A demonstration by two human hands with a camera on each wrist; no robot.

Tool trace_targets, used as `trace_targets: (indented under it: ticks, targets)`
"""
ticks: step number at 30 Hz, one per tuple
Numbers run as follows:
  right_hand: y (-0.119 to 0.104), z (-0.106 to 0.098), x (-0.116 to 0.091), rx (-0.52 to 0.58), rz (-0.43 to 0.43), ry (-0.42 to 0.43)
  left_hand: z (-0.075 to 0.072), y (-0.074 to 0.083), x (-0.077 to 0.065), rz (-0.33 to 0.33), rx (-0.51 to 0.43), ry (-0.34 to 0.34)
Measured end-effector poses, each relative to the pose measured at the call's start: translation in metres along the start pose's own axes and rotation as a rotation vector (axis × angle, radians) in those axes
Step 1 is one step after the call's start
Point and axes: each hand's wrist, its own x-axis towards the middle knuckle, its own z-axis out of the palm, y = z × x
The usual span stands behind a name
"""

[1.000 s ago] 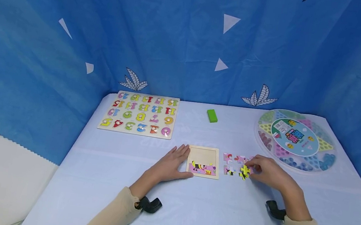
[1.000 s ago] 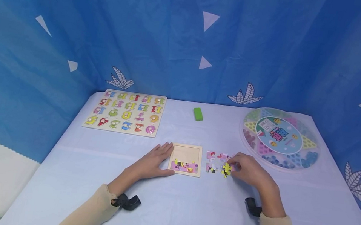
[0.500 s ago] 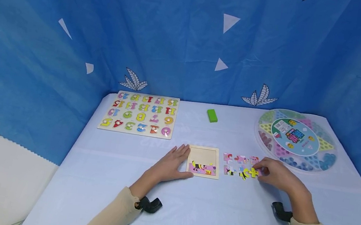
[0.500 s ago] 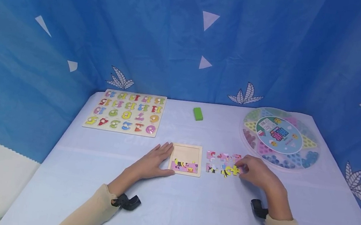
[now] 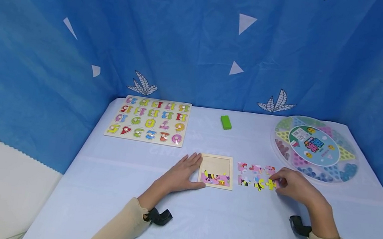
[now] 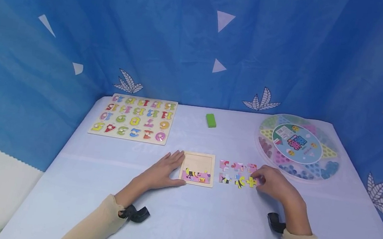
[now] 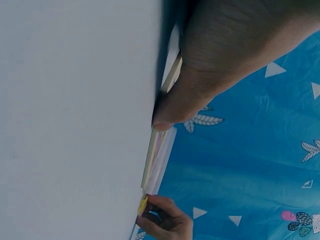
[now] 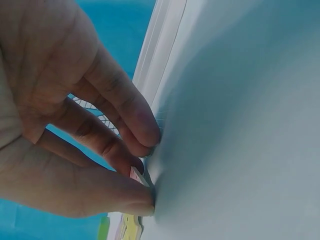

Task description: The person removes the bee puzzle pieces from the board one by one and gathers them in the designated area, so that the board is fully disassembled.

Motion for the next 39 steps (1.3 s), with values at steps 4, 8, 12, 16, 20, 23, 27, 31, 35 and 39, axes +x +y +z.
trace_targets:
  ticks: [4,8,12,16,20,23,27,31,35,39]
  targets:
    - [0.002,0.0,0.0,-0.014,-0.033,0.013,0.001,0.0,0.0,0.001,0.002,0.005]
    - [0.003,-0.001,0.0,-0.017,-0.045,0.018,0.001,0.0,0.001,-0.001,0.01,0.011]
    - [0.001,-0.003,-0.002,0.001,-0.018,0.006,0.0,0.001,0.001,-0.002,0.018,0.011]
    - [-0.002,-0.005,-0.003,0.008,0.013,-0.008,-0.002,0.001,0.0,-0.002,0.016,0.004]
    - [-0.007,-0.006,-0.001,0.002,0.019,-0.014,-0.002,0.001,-0.001,-0.005,0.016,0.002]
    - [-0.012,-0.006,0.0,0.006,0.011,-0.009,0.0,0.001,-0.001,-0.001,0.016,0.006]
    - [-0.019,-0.004,0.003,0.017,-0.03,0.009,0.001,0.001,-0.001,0.0,0.018,0.005]
    - [-0.028,0.0,0.008,0.034,-0.063,0.021,0.001,0.0,0.0,0.0,0.014,0.004]
    - [-0.038,0.005,0.015,0.046,-0.09,0.02,0.002,0.0,0.0,0.003,0.018,0.009]
    - [-0.047,0.009,0.021,0.041,-0.114,0.019,0.002,0.0,0.0,0.004,0.017,0.013]
